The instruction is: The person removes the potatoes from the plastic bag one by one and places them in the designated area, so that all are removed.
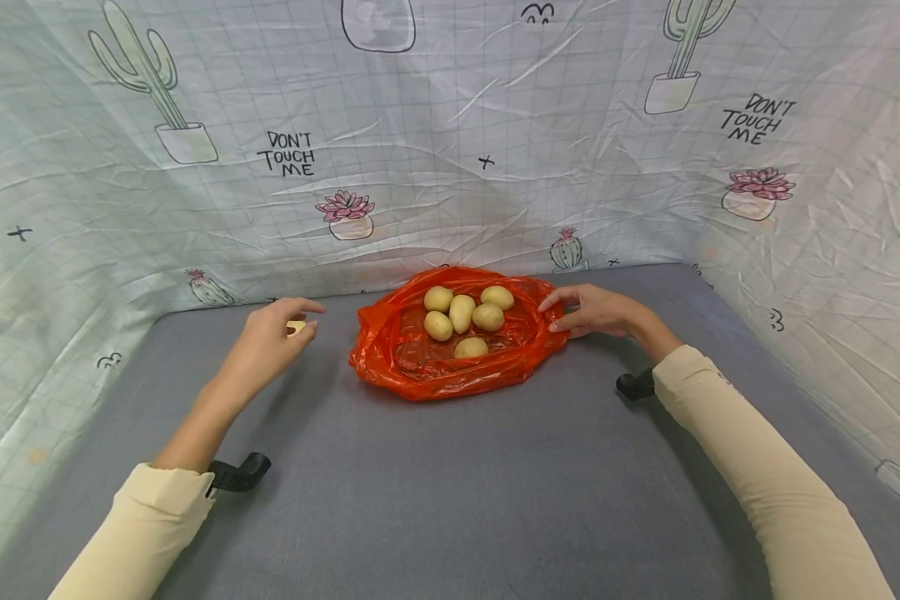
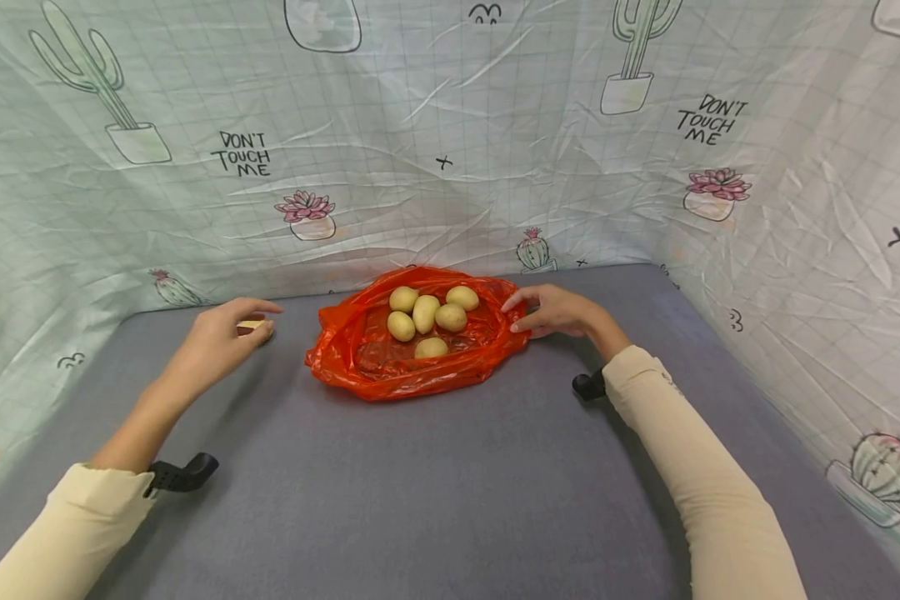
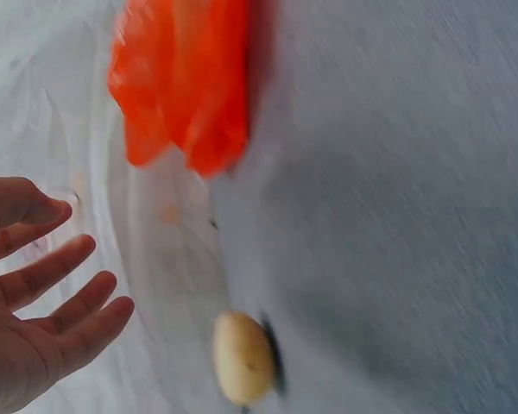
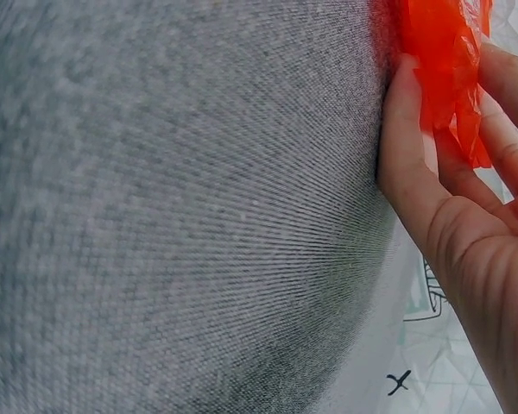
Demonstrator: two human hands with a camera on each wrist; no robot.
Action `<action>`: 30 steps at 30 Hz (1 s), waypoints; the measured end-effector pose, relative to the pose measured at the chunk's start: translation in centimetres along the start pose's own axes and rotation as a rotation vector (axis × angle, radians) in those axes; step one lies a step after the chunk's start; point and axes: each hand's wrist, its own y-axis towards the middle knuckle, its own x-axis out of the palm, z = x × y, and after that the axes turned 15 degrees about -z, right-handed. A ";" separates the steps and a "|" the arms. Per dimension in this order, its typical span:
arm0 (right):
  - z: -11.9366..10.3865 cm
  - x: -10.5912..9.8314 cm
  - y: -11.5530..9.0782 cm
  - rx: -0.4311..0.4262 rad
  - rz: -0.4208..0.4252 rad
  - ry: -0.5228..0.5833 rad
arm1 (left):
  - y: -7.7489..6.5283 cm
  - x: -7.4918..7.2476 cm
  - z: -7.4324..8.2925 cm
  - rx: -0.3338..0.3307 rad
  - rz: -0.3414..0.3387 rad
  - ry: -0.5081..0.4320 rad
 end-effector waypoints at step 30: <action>0.0 0.0 0.1 0.014 0.009 -0.019 | 3.0 2.3 9.8 0.295 -0.143 0.094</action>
